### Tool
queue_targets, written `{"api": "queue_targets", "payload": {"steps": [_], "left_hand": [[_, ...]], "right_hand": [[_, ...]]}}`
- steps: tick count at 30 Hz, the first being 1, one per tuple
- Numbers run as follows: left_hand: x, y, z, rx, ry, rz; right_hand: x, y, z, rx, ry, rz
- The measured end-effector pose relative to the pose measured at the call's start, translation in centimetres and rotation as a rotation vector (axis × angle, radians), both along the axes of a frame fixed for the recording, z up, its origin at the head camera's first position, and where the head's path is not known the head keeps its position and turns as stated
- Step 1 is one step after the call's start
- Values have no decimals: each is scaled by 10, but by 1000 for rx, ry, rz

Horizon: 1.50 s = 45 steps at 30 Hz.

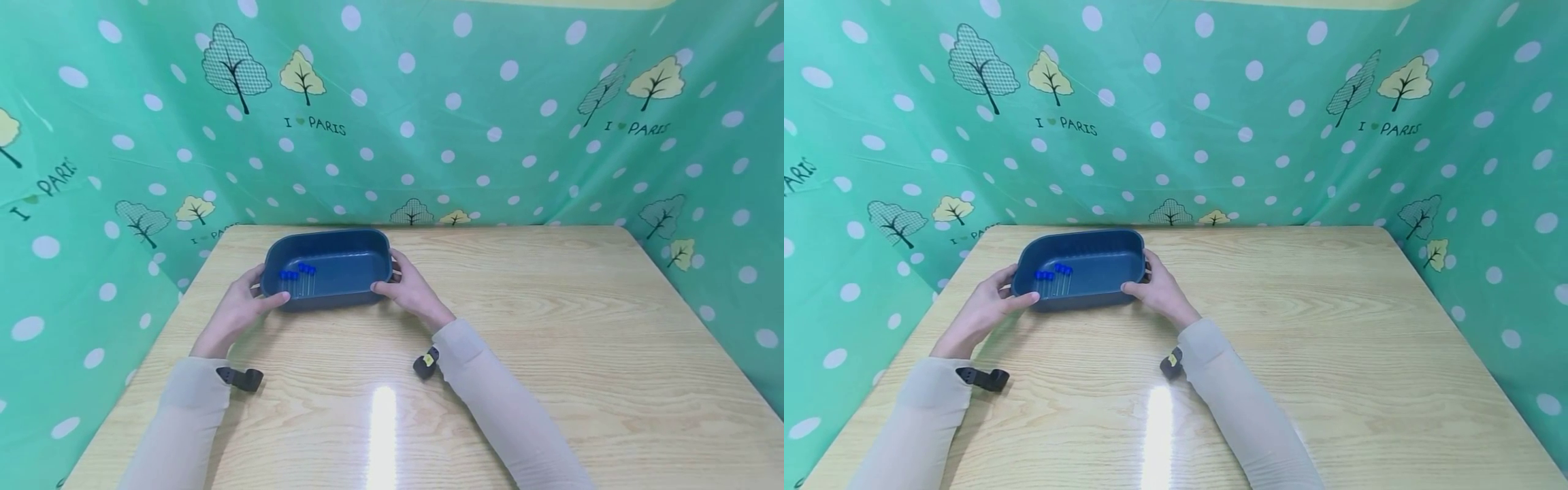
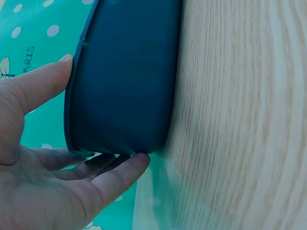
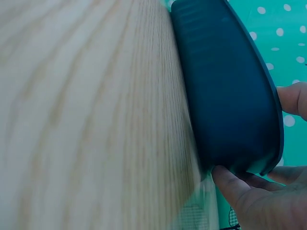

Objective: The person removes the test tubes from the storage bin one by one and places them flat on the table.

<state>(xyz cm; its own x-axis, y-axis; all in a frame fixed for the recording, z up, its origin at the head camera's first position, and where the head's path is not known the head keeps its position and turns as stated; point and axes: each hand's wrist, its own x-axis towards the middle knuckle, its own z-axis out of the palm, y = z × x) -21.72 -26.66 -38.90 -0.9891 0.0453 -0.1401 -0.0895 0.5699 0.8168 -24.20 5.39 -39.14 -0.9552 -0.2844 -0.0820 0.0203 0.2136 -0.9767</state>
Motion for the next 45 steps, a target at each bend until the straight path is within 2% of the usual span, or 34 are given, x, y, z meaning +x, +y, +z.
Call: {"api": "queue_targets", "payload": {"steps": [4, 9, 22, 45], "left_hand": [[-1, 0, 0, -11, 0, 1], [-1, 1, 0, -15, -3, 1], [0, 2, 0, 32, -1, 4], [-2, 8, -2, 20, 4, 13]], "right_hand": [[-7, -1, -14, -8, 17, -20], [-7, -2, -19, 7, 49, -48], [-6, -2, -18, 5, 36, -65], [-6, 4, -17, 22, 32, -71]]}}
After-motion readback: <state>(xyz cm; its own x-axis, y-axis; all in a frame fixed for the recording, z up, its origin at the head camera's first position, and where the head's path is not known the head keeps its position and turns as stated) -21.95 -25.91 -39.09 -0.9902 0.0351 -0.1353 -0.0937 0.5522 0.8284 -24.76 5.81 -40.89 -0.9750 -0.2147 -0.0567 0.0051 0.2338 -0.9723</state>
